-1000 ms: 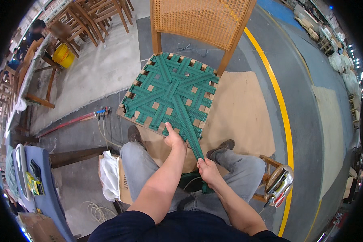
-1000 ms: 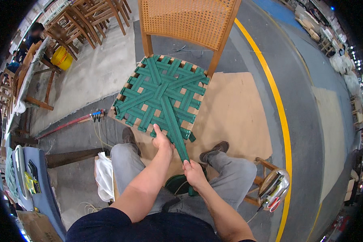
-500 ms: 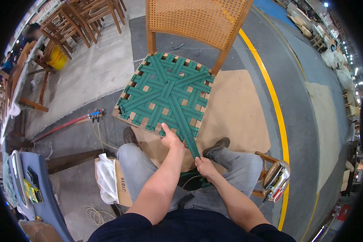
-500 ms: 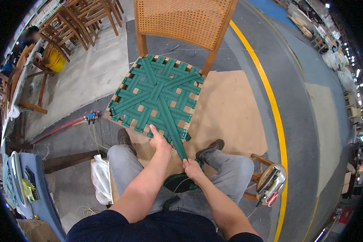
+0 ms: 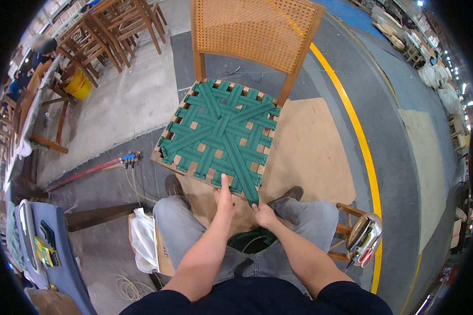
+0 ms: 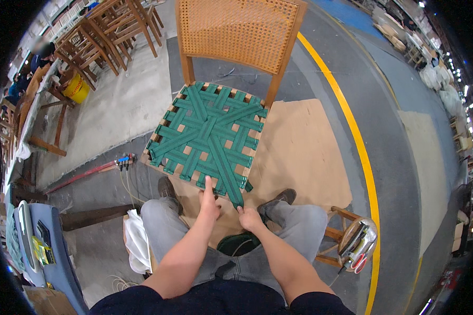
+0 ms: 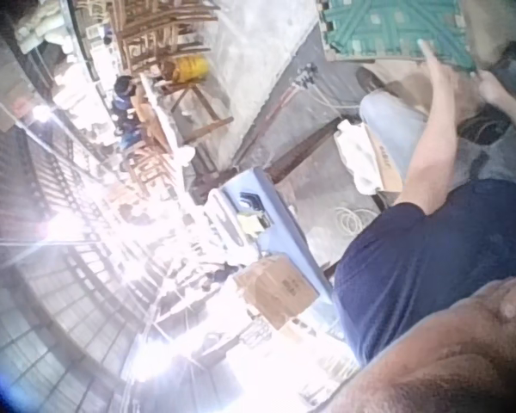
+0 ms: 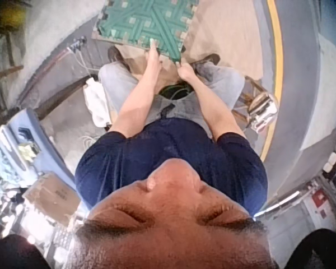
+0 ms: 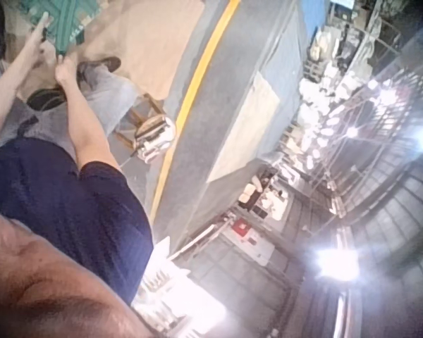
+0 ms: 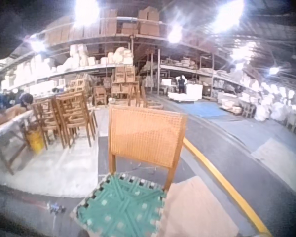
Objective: The person weaves green webbing across a wooden chair seat, staples it with a pneumatic stapler, then covers the woven base with a white fabric sheet and staples it in place. The person moves the chair, retrieves materials, and continues attaching the webbing and fabric to the seat frame.
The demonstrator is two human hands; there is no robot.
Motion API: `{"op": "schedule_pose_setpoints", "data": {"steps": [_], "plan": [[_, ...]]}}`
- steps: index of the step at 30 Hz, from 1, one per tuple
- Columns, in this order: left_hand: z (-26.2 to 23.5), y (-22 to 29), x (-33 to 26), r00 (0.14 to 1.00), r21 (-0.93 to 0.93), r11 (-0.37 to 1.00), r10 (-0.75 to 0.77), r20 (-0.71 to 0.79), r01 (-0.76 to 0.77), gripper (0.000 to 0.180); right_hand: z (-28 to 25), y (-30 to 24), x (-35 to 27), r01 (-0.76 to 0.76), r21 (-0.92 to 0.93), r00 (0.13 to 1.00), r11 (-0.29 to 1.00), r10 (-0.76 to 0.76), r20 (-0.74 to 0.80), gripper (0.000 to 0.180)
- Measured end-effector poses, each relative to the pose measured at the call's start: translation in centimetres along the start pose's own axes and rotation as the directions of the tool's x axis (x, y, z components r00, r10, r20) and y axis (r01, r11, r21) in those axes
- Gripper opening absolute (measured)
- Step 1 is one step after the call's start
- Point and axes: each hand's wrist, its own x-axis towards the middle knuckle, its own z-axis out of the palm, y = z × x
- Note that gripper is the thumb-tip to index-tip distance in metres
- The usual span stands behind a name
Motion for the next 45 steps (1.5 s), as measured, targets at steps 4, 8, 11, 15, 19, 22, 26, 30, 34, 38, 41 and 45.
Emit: {"op": "schedule_pose_setpoints", "data": {"steps": [4, 8, 11, 15, 19, 22, 26, 30, 34, 38, 41, 45], "plan": [[-2.6, -2.2, -3.2, 0.898, 0.594, 0.803, -0.226, 0.377, -0.047, 0.072, 0.3, 0.7, 0.3, -0.033, 0.18, 0.993, 0.983, 0.011, 0.121, 0.041], [-1.1, -3.1, -3.7, 0.893, 0.891, 0.261, -0.163, 0.421, -0.372, 0.074, 0.4, 0.2, 0.4, -0.037, 0.35, 0.973, 0.936, -0.046, 0.227, 0.04], [-0.3, -3.5, -3.6, 0.868, 0.869, -0.044, -0.093, 0.488, -0.493, 0.081, -1.0, -0.5, 0.0, -0.244, 0.347, 0.897, 0.906, 0.074, 0.436, 0.037], [2.0, -5.2, -3.9, 0.813, 0.791, -0.201, -0.222, 0.538, -0.578, 0.079, -2.5, 1.0, -2.1, -0.07, -0.106, 0.989, 0.992, 0.082, 0.121, 0.035], [0.0, -5.0, -2.3, 0.797, 0.738, -0.362, -0.026, 0.603, -0.57, 0.078, -13.6, 0.1, -7.5, 0.107, 0.361, 0.932, 0.926, 0.033, -0.36, 0.029], [-0.3, -5.0, -2.3, 0.762, 0.707, -0.376, 0.003, 0.647, -0.599, 0.075, -23.7, 9.7, -13.5, -0.105, 0.404, 0.562, 0.909, 0.389, -0.73, 0.027], [1.3, -6.5, -3.3, 0.797, 0.754, -0.295, -0.044, 0.603, -0.587, 0.07, -30.4, 25.0, -24.5, -0.814, 0.236, 0.278, 0.53, 0.713, -0.643, 0.056], [0.8, -4.0, -3.1, 0.836, 0.798, -0.27, -0.062, 0.545, -0.54, 0.068, -28.7, 30.6, -22.8, -0.703, 0.323, 0.381, 0.634, 0.718, -0.583, 0.069], [0.1, -3.0, -3.3, 0.777, 0.731, -0.303, -0.055, 0.627, -0.611, 0.066, -27.7, 30.8, -22.4, -0.486, 0.592, 0.303, 0.643, 0.759, -0.576, 0.072], [0.6, -3.1, -3.8, 0.785, 0.744, -0.254, -0.135, 0.605, -0.618, 0.067, -28.6, 26.0, -23.0, -0.159, 0.568, 0.403, 0.807, 0.579, -0.709, 0.058], [0.0, -3.3, -3.5, 0.787, 0.747, -0.25, -0.152, 0.598, -0.616, 0.066, -28.8, 17.5, -20.2, -0.007, 0.562, 0.503, 0.827, 0.489, -0.713, 0.04], [-0.4, -3.6, -3.2, 0.766, 0.734, -0.224, -0.129, 0.629, -0.641, 0.065, -28.2, 2.5, -15.4, -0.112, 0.596, 0.797, 0.795, 0.43, -0.424, 0.03]]}}
